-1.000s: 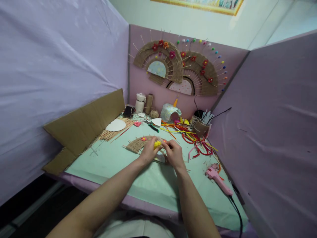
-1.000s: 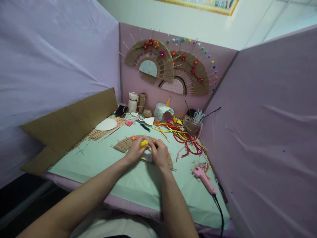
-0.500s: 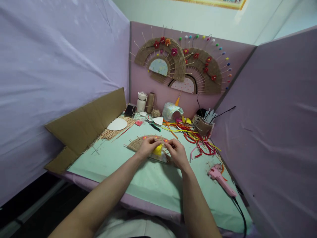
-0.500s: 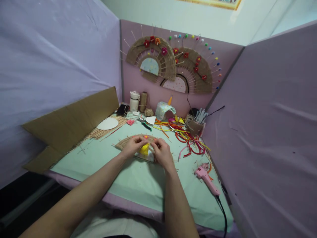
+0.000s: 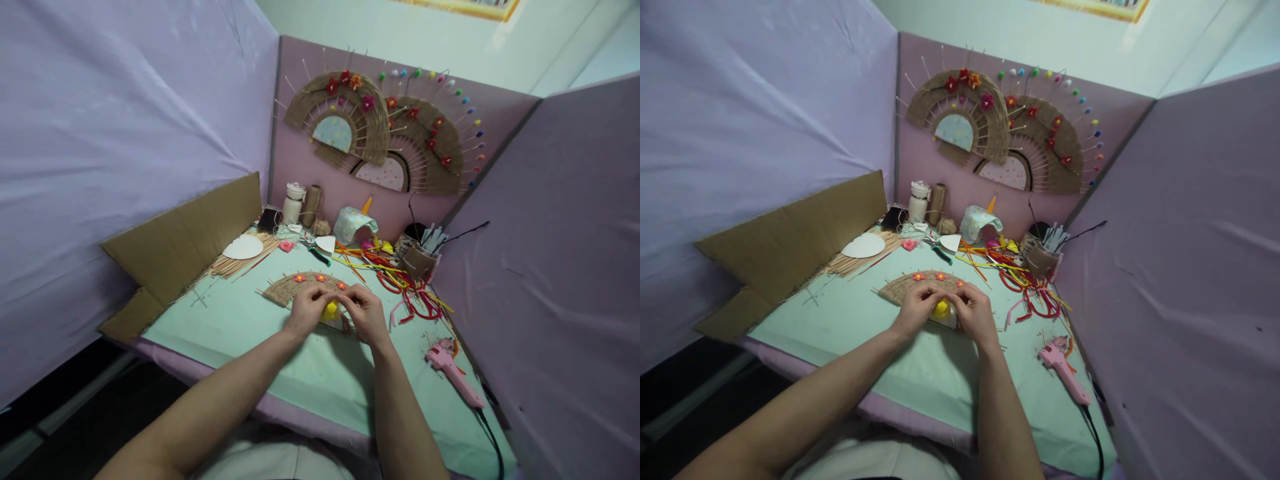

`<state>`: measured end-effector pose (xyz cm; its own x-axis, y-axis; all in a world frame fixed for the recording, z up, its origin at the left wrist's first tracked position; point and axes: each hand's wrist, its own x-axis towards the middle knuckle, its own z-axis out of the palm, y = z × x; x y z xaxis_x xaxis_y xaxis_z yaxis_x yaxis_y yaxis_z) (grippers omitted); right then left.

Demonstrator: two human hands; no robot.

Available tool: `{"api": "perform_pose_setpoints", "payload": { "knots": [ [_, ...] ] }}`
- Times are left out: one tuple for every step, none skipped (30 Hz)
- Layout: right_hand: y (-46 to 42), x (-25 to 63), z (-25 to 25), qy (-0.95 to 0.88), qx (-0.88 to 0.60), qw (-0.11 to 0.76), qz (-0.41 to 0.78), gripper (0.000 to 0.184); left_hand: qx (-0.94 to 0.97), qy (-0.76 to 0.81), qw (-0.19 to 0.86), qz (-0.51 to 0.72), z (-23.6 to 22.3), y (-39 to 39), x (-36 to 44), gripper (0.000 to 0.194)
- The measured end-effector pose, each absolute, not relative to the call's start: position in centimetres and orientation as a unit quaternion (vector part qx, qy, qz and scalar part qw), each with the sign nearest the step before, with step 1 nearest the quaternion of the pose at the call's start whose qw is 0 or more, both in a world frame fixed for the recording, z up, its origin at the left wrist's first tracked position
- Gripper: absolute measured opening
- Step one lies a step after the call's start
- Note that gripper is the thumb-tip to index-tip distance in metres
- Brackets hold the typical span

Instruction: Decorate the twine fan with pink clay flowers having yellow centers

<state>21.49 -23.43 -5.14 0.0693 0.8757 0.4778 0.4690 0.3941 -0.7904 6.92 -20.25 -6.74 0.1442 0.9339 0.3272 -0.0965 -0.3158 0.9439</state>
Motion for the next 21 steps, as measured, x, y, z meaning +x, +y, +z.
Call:
{"api": "perform_pose_setpoints", "payload": {
  "knots": [
    [-23.5, 21.4, -5.1, -0.657, -0.512, 0.518, 0.193, 0.022, 0.600, 0.352, 0.460, 0.552, -6.7, -20.2, 6.8, 0.018],
    [-23.5, 21.4, -5.2, -0.660, -0.511, 0.516, 0.191, 0.023, 0.604, 0.352, 0.453, 0.553, -6.7, -20.2, 6.8, 0.019],
    [-23.4, 21.3, -5.2, -0.662, -0.511, 0.515, 0.189, 0.024, 0.609, 0.353, 0.448, 0.552, -6.7, -20.1, 6.7, 0.019],
    [-23.4, 21.3, -5.3, -0.662, -0.512, 0.514, 0.187, 0.024, 0.614, 0.353, 0.444, 0.548, -6.7, -20.0, 6.5, 0.019],
    [-23.4, 21.2, -5.3, -0.662, -0.515, 0.512, 0.186, 0.023, 0.622, 0.354, 0.444, 0.540, -6.7, -19.8, 6.4, 0.020],
    [-23.3, 21.2, -5.3, -0.661, -0.518, 0.510, 0.185, 0.022, 0.630, 0.354, 0.446, 0.528, -6.7, -19.6, 6.2, 0.019],
    [-23.3, 21.2, -5.2, -0.660, -0.522, 0.508, 0.186, 0.021, 0.639, 0.354, 0.450, 0.514, -6.6, -19.4, 5.9, 0.019],
    [-23.3, 21.2, -5.0, -0.659, -0.525, 0.505, 0.187, 0.019, 0.648, 0.351, 0.457, 0.499, -6.4, -19.1, 5.7, 0.019],
    [-23.3, 21.2, -4.7, -0.657, -0.529, 0.504, 0.187, 0.018, 0.656, 0.347, 0.463, 0.485, -6.2, -18.7, 5.4, 0.019],
    [-23.3, 21.2, -4.3, -0.655, -0.532, 0.503, 0.186, 0.017, 0.664, 0.340, 0.468, 0.474, -5.8, -18.4, 5.2, 0.019],
    [-23.3, 21.2, -3.7, -0.652, -0.536, 0.505, 0.182, 0.016, 0.669, 0.334, 0.469, 0.469, -5.4, -18.1, 5.1, 0.019],
    [-23.3, 21.2, -3.0, -0.648, -0.541, 0.507, 0.176, 0.016, 0.674, 0.331, 0.465, 0.469, -4.9, -17.7, 5.1, 0.019],
    [-23.1, 21.2, -2.3, -0.642, -0.546, 0.510, 0.170, 0.016, 0.676, 0.331, 0.458, 0.474, -4.4, -17.4, 5.2, 0.019],
    [-22.9, 21.2, -1.6, -0.637, -0.550, 0.514, 0.167, 0.016, 0.675, 0.338, 0.446, 0.481, -3.9, -17.0, 5.5, 0.020],
    [-22.5, 21.2, -0.9, -0.632, -0.554, 0.516, 0.167, 0.016, 0.674, 0.350, 0.432, 0.487, -3.4, -16.6, 5.8, 0.022],
    [-21.9, 21.4, -0.4, -0.625, -0.559, 0.518, 0.170, 0.016, 0.677, 0.362, 0.419, 0.485, -3.0, -16.0, 6.1, 0.024],
    [-21.1, 21.6, -0.1, -0.618, -0.564, 0.517, 0.179, 0.015, 0.683, 0.375, 0.410, 0.474, -2.6, -15.3, 6.4, 0.026],
    [-20.3, 22.0, 0.1, -0.611, -0.571, 0.514, 0.193, 0.014, 0.689, 0.386, 0.405, 0.460, -2.4, -14.5, 6.6, 0.027],
    [-19.3, 22.5, 0.1, -0.603, -0.578, 0.506, 0.214, 0.013, 0.695, 0.397, 0.401, 0.446, -2.2, -13.4, 6.6, 0.028],
    [-18.2, 23.1, -0.1, -0.594, -0.586, 0.496, 0.238, 0.014, 0.698, 0.412, 0.394, 0.433, -2.2, -12.2, 6.3, 0.029],
    [-17.1, 23.9, -0.5, -0.580, -0.596, 0.489, 0.261, 0.016, 0.698, 0.432, 0.383, 0.423, -2.3, -10.8, 5.7, 0.032]
  ]
}}
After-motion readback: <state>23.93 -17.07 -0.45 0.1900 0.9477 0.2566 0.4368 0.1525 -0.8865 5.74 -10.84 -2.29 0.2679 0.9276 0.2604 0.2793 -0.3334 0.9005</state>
